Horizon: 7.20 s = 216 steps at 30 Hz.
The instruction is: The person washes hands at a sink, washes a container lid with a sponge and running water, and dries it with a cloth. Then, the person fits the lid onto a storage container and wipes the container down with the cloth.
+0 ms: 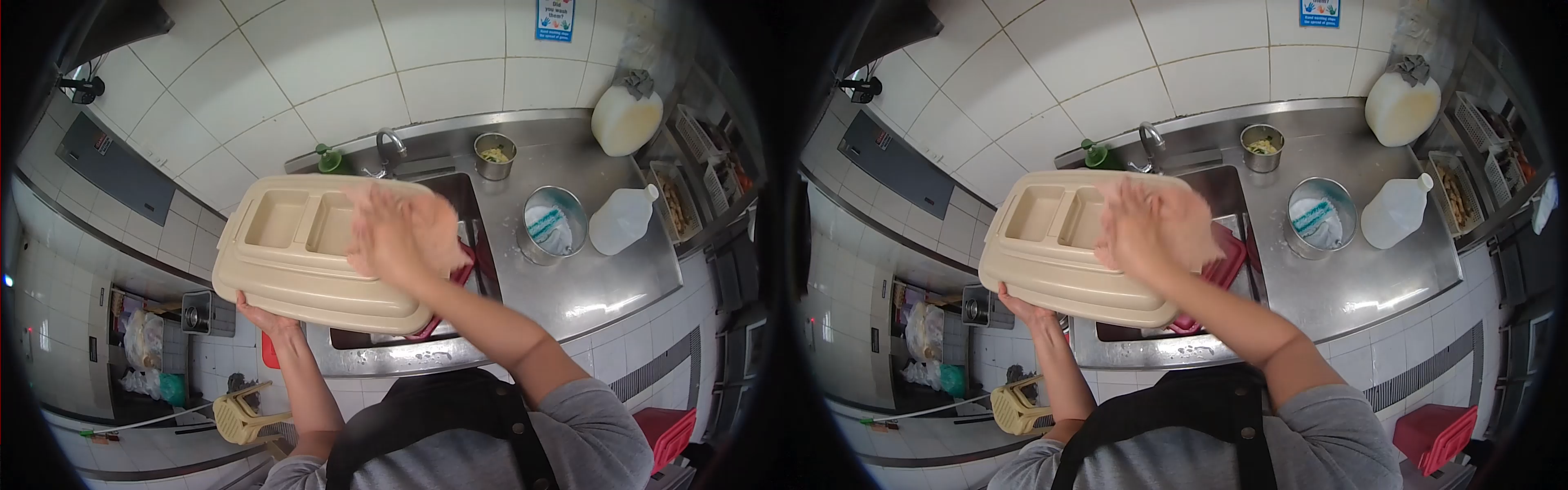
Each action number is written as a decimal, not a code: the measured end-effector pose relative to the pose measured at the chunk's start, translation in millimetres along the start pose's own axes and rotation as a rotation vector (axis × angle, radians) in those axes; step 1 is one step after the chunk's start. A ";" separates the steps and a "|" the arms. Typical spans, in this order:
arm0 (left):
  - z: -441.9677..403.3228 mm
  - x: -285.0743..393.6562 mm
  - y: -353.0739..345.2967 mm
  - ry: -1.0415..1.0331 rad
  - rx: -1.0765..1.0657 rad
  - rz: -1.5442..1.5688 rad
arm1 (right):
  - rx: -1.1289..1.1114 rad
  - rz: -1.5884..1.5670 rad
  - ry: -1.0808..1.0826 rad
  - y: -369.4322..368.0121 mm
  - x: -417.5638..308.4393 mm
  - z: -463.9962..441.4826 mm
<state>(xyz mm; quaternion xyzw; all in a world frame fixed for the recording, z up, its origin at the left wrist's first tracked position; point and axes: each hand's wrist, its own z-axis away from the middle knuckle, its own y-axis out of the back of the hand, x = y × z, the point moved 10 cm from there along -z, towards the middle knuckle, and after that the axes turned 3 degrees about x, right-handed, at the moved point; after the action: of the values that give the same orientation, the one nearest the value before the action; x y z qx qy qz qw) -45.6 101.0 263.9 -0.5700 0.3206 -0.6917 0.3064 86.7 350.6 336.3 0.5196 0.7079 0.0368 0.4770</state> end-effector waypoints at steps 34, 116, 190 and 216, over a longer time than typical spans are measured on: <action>98.4 -12.1 -147.9 -0.391 -0.603 -0.945 | 0.235 0.045 0.325 54.4 16.6 -1.1; -88.2 155.0 57.8 -0.386 -0.070 -0.392 | -0.240 0.047 -0.202 -227.3 -18.1 137.9; -43.3 504.2 382.0 -0.720 0.454 -0.451 | -0.090 -1.062 -0.779 -312.8 7.2 89.9; -186.2 387.2 163.6 -0.046 -0.132 -0.502 | 2.298 -0.417 -0.803 275.1 -177.6 980.6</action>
<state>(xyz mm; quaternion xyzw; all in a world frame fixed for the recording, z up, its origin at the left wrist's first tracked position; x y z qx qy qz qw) -282.5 -286.3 336.5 -0.6660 0.2066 -0.7106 0.0943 980.1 -95.4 68.5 0.4887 0.2021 -0.8453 -0.0761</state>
